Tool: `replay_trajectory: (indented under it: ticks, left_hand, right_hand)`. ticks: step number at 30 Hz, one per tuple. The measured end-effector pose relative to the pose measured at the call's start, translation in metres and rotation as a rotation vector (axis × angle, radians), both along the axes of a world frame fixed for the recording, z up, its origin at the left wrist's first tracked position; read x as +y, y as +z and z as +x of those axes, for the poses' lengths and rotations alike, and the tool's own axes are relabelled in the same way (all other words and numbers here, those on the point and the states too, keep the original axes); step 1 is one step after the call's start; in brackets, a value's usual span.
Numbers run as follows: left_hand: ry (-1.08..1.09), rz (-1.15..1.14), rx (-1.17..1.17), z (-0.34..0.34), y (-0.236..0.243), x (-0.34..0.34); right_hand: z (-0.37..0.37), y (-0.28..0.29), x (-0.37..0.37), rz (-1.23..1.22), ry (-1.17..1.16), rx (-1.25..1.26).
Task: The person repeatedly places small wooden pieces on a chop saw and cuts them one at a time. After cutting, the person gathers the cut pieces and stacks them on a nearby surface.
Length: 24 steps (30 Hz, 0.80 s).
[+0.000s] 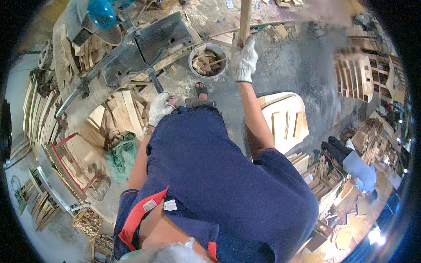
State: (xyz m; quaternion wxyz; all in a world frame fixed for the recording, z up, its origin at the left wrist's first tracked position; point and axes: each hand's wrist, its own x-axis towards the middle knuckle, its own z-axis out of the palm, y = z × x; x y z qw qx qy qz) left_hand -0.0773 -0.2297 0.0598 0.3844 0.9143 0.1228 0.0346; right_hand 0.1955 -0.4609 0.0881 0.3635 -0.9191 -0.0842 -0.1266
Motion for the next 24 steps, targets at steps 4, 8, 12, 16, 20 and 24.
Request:
replay_trajectory:
  ticks: [4, 8, 12, 16, 20, 24]
  left_hand:
    - [-0.182, 0.036, -0.028, 0.009, -0.009, -0.003]
    - [-0.309, 0.068, 0.012, 0.015, -0.015, 0.005]
    - [-0.13, -0.021, 0.125, -0.003, -0.011, 0.0]
    - [-0.12, -0.016, 0.053, -0.003, -0.008, -0.002]
    - [-0.145, 0.019, 0.097, 0.004, -0.006, -0.002]
    - [-0.12, -0.004, 0.089, 0.003, -0.003, -0.005]
  right_hand:
    - [-0.015, -0.06, 0.006, -0.118, 0.021, 0.105]
    - [-0.062, -0.144, -0.027, -0.265, 0.101, 0.711]
    - [-0.09, -0.15, -0.042, 0.74, 0.182, 1.172]
    - [-0.086, -0.116, -0.03, 0.971, 0.145, 1.271]
    - [-0.074, -0.102, -0.023, 1.015, 0.154, 1.282]
    - [-0.065, -0.099, -0.025, 0.982, 0.15, 1.293]
